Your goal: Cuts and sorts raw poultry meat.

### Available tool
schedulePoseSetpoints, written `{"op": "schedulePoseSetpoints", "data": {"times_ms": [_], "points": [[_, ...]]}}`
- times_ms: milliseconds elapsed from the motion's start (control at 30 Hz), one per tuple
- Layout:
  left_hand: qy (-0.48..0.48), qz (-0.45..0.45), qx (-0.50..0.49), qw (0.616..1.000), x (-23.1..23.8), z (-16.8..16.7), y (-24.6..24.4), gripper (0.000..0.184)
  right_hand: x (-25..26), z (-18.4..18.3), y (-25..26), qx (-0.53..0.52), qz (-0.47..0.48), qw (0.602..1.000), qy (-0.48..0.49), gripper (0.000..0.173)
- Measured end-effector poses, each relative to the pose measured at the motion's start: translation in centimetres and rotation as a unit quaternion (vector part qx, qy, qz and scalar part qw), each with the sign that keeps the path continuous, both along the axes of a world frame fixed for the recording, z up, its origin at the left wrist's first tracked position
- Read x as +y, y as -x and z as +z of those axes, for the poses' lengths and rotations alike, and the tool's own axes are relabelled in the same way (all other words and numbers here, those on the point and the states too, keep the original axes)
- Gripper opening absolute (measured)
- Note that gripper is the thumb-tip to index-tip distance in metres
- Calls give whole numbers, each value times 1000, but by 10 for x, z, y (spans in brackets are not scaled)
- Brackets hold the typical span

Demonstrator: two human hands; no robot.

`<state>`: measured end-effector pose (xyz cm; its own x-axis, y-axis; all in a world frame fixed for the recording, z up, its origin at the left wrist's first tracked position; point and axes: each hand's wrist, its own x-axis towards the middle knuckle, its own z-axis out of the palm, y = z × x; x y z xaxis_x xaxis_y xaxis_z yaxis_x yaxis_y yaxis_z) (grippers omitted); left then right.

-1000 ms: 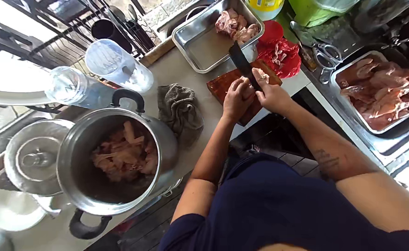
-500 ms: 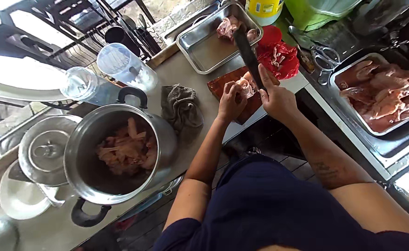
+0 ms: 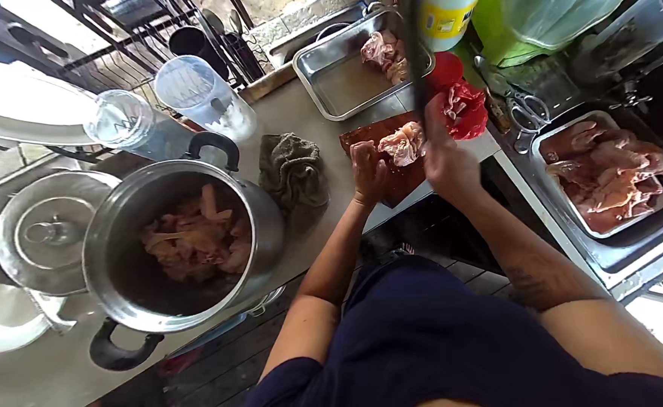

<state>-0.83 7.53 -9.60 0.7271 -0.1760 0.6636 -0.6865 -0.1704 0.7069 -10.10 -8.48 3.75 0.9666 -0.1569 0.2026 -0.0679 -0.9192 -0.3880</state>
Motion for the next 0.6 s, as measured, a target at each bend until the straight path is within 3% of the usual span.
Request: {"op": "schedulePoseSetpoints", "data": {"times_ms": [67,133,233,333,433,600], "points": [[-36,10,-9,999,-2,7,2,26,-3,-15,-15,227,12,974,9,69],[-128,2,22,991,-8,22,9,34,-6,-14,-24,297,25,955,11,69],[-276,-19,70,958,-21,34,3,60,-2,-7,-19,293,18,956,20,69],[-312,-17,96,945,-24,35,0,51,-2,-6,24,255,26,966,47,71],[-306,3,93,947,-24,37,2,48,-6,4,56,329,23,942,55,70],[-385,18,145,911,-27,68,-12,39,-7,-1,21,308,28,951,24,68]]}}
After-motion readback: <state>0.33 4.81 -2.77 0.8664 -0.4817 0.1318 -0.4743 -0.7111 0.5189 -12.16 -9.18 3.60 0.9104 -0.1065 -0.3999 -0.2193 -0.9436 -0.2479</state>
